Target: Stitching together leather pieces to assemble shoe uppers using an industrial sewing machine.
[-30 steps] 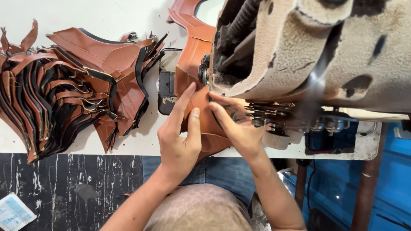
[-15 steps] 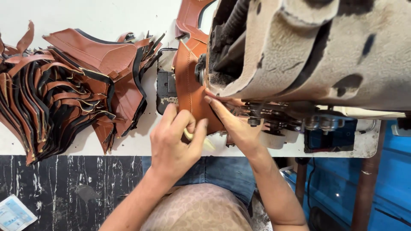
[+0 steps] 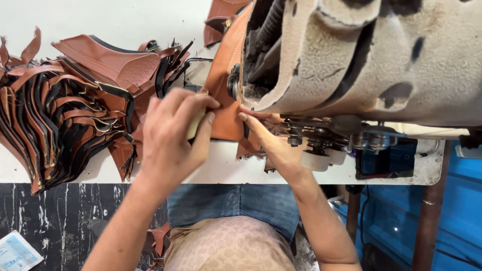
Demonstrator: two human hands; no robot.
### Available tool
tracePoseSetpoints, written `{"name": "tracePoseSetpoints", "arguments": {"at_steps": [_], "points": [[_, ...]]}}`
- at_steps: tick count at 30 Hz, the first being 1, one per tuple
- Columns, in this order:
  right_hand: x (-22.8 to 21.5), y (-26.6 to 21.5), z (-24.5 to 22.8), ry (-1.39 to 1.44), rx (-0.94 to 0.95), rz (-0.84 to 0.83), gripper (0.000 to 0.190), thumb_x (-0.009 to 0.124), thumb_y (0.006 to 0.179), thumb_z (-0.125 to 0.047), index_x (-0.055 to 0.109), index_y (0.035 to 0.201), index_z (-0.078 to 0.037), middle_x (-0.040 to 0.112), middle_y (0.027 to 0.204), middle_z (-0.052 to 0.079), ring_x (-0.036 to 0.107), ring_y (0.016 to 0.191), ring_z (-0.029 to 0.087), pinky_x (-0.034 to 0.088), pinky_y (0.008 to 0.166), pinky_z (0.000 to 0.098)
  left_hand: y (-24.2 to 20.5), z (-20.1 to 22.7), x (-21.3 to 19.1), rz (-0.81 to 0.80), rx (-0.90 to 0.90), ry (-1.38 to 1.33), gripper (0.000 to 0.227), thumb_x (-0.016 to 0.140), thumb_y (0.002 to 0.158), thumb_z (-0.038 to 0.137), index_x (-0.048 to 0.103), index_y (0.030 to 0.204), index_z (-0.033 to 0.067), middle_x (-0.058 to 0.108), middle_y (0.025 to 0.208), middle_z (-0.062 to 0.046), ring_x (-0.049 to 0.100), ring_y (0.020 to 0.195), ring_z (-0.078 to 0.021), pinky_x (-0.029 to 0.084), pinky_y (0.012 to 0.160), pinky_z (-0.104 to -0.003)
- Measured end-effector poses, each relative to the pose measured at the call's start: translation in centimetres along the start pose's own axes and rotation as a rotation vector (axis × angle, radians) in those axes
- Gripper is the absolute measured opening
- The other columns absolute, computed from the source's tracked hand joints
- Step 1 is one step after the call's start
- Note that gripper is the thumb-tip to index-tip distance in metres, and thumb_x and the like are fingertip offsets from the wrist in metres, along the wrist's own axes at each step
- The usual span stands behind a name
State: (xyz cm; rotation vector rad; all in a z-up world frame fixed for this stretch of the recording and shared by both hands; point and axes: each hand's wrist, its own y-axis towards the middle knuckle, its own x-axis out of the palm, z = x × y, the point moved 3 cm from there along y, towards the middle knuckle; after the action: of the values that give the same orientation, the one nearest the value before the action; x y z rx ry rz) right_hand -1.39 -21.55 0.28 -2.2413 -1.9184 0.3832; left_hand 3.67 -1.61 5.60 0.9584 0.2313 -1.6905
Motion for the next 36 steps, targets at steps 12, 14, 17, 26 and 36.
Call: {"name": "tracePoseSetpoints", "arguments": {"at_steps": [12,14,17,26,36], "points": [[1.0,0.0,0.4,0.134,-0.123,-0.005,0.023,0.066,0.099,-0.004,0.07,0.121,0.001,0.072,0.104,0.002,0.066,0.087,0.005,0.054,0.075,0.0221,6.9,-1.3,-1.5,-0.16,0.222,-0.004,0.013,0.072,0.096,0.009,0.069,0.109,0.012,0.065,0.1,-0.007,0.063,0.094,-0.0275,0.043,0.086,-0.041],[1.1,-0.6,-0.5,0.363,-0.043,-0.076,0.021,0.066,0.1,-0.003,0.07,0.121,0.0,0.075,0.094,0.006,0.068,0.066,0.01,0.055,0.056,0.0251,7.6,-1.5,-1.3,-0.144,0.207,-0.103,0.012,0.072,0.101,0.014,0.068,0.112,0.0099,0.067,0.107,-0.008,0.066,0.097,-0.029,0.05,0.088,-0.041],[1.0,-0.8,-2.8,0.074,-0.235,-0.067,0.023,0.069,0.1,-0.003,0.071,0.122,0.0,0.075,0.093,0.003,0.069,0.067,0.009,0.054,0.055,0.0219,8.2,-0.9,-1.8,-0.174,0.093,-0.107,0.014,0.069,0.098,0.013,0.071,0.111,0.0091,0.066,0.105,-0.011,0.067,0.091,-0.0309,0.053,0.081,-0.041],[0.3,-3.2,-1.7,-2.06,-1.101,0.5,0.02,0.063,0.103,0.0,0.077,0.115,-0.008,0.066,0.138,0.0,0.056,0.128,0.017,0.053,0.102,0.0319,3.0,-3.1,-0.1,0.065,-0.126,-0.197,0.007,0.068,0.103,0.006,0.073,0.109,0.0065,0.07,0.099,-0.007,0.068,0.084,-0.0155,0.055,0.07,-0.029],[3.0,-2.5,-1.8,-1.945,-0.87,0.225,0.027,0.06,0.095,-0.012,0.079,0.114,-0.01,0.069,0.132,0.001,0.057,0.134,0.008,0.054,0.099,0.043,-4.6,0.5,2.1,0.227,-0.319,-0.482,0.017,0.065,0.104,0.008,0.068,0.121,0.004,0.07,0.106,-0.002,0.063,0.086,-0.0043,0.05,0.075,-0.021]]}}
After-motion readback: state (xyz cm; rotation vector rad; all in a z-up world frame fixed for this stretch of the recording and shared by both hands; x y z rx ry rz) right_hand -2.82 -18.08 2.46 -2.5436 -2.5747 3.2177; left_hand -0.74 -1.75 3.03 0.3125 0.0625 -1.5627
